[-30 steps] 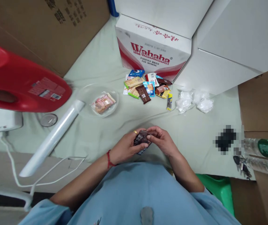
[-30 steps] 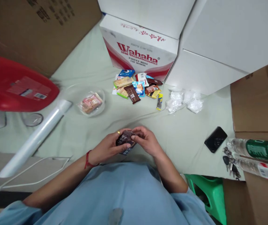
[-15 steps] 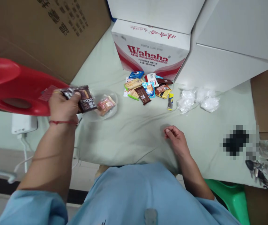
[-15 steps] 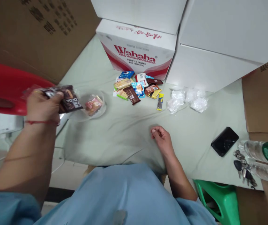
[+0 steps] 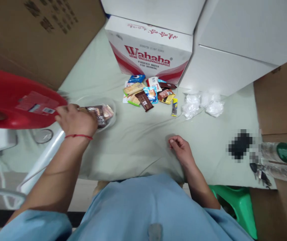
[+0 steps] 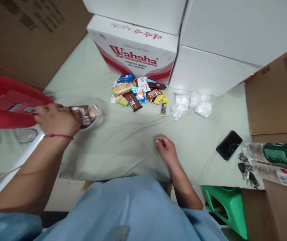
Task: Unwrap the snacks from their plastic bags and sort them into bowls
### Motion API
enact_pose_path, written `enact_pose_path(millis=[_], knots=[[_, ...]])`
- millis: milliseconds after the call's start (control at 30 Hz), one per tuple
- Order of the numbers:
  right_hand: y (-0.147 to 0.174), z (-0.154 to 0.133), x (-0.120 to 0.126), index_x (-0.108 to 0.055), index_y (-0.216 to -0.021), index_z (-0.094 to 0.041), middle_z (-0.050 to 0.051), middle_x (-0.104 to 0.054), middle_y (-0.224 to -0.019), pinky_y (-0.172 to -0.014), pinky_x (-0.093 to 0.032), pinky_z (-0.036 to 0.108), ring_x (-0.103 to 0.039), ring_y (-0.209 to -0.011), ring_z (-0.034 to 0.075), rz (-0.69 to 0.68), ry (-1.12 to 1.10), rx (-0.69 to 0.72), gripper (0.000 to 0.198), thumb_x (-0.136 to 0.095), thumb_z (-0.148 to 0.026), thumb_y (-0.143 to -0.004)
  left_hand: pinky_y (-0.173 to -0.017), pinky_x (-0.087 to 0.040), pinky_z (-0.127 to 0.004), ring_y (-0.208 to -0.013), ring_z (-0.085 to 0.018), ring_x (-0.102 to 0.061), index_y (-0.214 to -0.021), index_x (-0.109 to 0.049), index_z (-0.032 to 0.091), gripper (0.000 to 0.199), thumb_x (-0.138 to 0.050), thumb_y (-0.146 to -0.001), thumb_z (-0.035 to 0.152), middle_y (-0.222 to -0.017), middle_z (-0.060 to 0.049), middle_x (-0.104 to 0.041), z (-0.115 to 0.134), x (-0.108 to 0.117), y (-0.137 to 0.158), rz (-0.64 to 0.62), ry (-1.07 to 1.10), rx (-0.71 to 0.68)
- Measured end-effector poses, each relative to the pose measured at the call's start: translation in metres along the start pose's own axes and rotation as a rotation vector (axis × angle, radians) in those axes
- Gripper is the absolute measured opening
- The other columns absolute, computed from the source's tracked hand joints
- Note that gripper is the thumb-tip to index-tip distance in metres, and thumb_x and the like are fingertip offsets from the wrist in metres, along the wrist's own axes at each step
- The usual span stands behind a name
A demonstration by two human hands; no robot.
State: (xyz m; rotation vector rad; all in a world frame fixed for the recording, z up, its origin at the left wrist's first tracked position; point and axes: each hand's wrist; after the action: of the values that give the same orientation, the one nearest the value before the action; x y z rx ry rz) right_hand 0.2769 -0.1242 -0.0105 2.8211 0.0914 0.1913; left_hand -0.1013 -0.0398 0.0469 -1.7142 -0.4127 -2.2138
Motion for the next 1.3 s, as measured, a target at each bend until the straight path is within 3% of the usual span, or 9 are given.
enact_pose_path(millis=[100,267,467,533,767,900,1033,1167,1300], knots=[[-0.001,0.001,0.001,-0.067,-0.086,-0.023,-0.002,-0.060,-0.066,-0.063,-0.044,0.029,-0.055,-0.062,0.015,0.005,0.000,0.007,0.027,-0.066,-0.049,-0.090,-0.107,-0.041,-0.066,-0.135,-0.046,-0.042,-0.134,-0.062,0.006,0.056,-0.042,-0.097,0.043,-0.148,-0.026,-0.049,0.007,0.005,0.001,0.090,-0.175,0.076],[-0.001,0.003,0.020,-0.067,-0.086,-0.022,-0.002,-0.061,-0.067,-0.064,-0.045,0.028,-0.055,-0.062,0.015,0.034,0.031,-0.003,0.028,-0.066,-0.050,-0.089,-0.095,-0.053,-0.053,-0.119,-0.037,-0.060,-0.140,-0.062,0.011,0.056,-0.036,-0.096,0.034,-0.133,-0.021,-0.065,0.012,0.016,-0.009,-0.235,-0.260,0.087],[-0.025,0.006,0.066,-0.070,-0.098,-0.021,-0.001,-0.065,-0.079,-0.066,-0.043,0.027,-0.053,-0.068,0.015,0.422,0.244,0.084,0.029,-0.063,-0.049,-0.090,-0.107,-0.048,-0.056,-0.120,-0.038,-0.061,-0.123,-0.074,0.016,0.051,-0.047,-0.088,0.042,-0.120,-0.017,-0.068,0.007,0.013,0.037,0.313,0.072,-0.174],[-0.046,0.006,0.076,-0.068,-0.108,-0.020,0.003,-0.070,-0.095,-0.069,-0.046,0.028,-0.055,-0.072,0.015,0.568,0.296,0.111,0.036,-0.062,-0.051,-0.090,-0.103,-0.051,-0.053,-0.113,-0.035,-0.064,-0.112,-0.075,0.021,0.037,-0.053,-0.088,0.040,-0.107,-0.013,-0.070,0.013,0.004,0.062,0.355,0.208,-0.299],[-0.099,-0.015,0.067,-0.069,-0.104,-0.019,0.003,-0.068,-0.088,-0.066,-0.047,0.028,-0.057,-0.072,0.016,0.555,0.220,0.064,0.040,-0.071,-0.049,-0.078,-0.090,-0.056,-0.043,-0.093,-0.026,-0.068,-0.098,-0.074,0.026,0.018,-0.059,-0.093,0.034,-0.100,-0.008,-0.072,0.044,-0.032,0.120,-0.024,0.557,-0.556],[-0.065,-0.035,0.034,-0.071,-0.097,-0.021,-0.003,-0.061,-0.071,-0.052,-0.040,0.026,-0.048,-0.056,0.012,0.367,0.007,0.119,0.032,-0.071,-0.048,-0.079,-0.081,-0.060,-0.036,-0.093,-0.021,-0.069,-0.116,-0.070,0.026,0.028,-0.062,-0.095,0.043,-0.113,-0.009,-0.067,0.058,-0.046,0.133,-0.234,0.831,-0.443],[-0.019,-0.042,-0.001,-0.071,-0.093,-0.022,-0.008,-0.050,-0.055,-0.044,-0.031,0.024,-0.039,-0.044,0.009,0.065,-0.139,-0.001,0.031,-0.076,-0.048,-0.078,-0.083,-0.062,-0.037,-0.125,-0.030,-0.064,-0.140,-0.056,0.025,0.077,-0.082,-0.075,0.058,-0.150,-0.016,-0.052,0.087,-0.070,0.132,-0.469,1.176,-0.219],[0.004,-0.038,-0.007,-0.073,-0.091,-0.022,-0.009,-0.047,-0.050,-0.042,-0.027,0.023,-0.036,-0.042,0.009,-0.027,-0.166,-0.098,0.036,-0.079,-0.054,-0.078,-0.073,-0.058,-0.032,-0.091,-0.023,-0.070,-0.104,-0.070,0.017,0.063,-0.088,-0.066,0.064,-0.105,-0.010,-0.073,0.106,-0.091,0.120,-0.733,1.356,0.001],[0.005,-0.029,0.014,-0.072,-0.089,-0.021,-0.009,-0.043,-0.050,-0.041,-0.020,0.023,-0.032,-0.043,0.008,0.063,-0.195,-0.138,0.040,-0.082,-0.056,-0.073,-0.064,-0.053,-0.026,-0.069,-0.013,-0.061,-0.081,-0.067,0.017,0.052,-0.092,-0.062,0.058,-0.077,0.000,-0.066,0.101,-0.094,0.110,-0.732,1.489,0.169]])
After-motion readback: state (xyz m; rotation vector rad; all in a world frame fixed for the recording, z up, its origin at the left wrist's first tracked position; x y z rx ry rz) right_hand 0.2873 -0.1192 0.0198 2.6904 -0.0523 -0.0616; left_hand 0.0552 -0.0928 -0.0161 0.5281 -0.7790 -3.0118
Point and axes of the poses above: each hand's wrist, its own y-axis away from the middle knuckle, its own x-axis out of the back of the hand, z = x × y
